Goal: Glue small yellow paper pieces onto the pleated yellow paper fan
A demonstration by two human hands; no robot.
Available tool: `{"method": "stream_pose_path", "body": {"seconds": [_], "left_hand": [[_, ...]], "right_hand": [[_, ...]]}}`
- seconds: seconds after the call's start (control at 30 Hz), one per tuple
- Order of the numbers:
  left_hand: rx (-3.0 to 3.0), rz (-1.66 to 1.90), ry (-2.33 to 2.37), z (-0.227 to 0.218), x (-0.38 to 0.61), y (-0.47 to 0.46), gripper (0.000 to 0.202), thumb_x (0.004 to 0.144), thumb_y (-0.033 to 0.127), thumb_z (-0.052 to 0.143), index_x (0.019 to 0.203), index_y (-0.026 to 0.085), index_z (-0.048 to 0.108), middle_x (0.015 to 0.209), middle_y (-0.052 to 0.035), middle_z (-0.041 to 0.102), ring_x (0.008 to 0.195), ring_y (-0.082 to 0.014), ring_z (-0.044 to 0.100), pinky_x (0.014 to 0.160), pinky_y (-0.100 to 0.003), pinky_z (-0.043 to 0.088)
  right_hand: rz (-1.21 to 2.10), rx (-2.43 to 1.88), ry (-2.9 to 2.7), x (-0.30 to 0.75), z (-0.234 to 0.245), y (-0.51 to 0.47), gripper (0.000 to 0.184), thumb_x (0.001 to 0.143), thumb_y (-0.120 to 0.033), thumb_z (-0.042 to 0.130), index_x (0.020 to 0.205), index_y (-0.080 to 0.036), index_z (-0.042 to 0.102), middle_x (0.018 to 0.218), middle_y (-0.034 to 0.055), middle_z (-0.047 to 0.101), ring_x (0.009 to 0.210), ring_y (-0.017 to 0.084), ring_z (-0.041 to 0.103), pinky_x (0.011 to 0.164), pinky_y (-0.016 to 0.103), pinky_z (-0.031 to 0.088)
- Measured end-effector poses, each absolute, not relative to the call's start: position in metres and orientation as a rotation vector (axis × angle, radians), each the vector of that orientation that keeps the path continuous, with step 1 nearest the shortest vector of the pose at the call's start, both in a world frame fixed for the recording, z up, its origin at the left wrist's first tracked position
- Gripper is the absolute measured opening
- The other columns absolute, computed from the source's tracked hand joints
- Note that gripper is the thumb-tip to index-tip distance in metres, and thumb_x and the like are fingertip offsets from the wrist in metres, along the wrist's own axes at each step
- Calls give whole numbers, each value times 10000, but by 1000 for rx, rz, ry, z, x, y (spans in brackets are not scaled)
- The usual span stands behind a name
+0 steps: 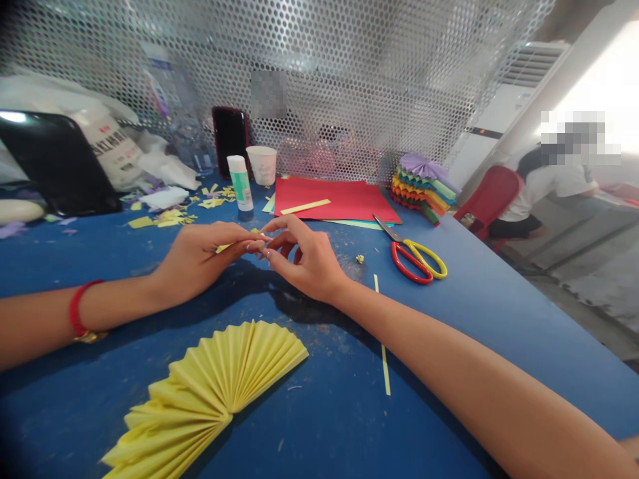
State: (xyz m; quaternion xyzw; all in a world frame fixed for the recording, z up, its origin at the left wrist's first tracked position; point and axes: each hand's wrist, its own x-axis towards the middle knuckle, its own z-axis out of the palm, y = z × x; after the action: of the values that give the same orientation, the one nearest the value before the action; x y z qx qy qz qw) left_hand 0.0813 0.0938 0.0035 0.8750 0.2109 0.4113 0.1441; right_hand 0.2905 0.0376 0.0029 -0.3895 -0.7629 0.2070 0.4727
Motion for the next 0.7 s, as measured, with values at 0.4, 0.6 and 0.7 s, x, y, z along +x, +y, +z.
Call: {"method": "stream_pose_path", "body": {"seconds": [0.4,0.6,0.7], "left_hand": [[2443,1133,688,10,83,90,419,1010,521,537,993,202,809,884,-34,813,783,-163,742,715,-232,537],[2381,1134,637,11,83,89,378,1003,473,572,960,180,807,854,-31,806,750,-150,731,702,-209,539],[2385,1138,629,11,83,89,357,1003,447,578,948,178,806,846,-25,803,744,-145,728,696,-201,533]], "right_hand": [[532,-996,-1860,287,5,37,214,927,-290,608,1107,-186,559,867,35,783,713,124,711,582,224,461],[525,-1000,-1847,288,4,39,206,917,-251,593,1105,-173,563,819,25,772,694,125,699,581,227,452],[533,-1012,-1847,288,3,39,208,910,-258,603,1101,-188,562,818,14,769,701,127,704,584,232,450]]}}
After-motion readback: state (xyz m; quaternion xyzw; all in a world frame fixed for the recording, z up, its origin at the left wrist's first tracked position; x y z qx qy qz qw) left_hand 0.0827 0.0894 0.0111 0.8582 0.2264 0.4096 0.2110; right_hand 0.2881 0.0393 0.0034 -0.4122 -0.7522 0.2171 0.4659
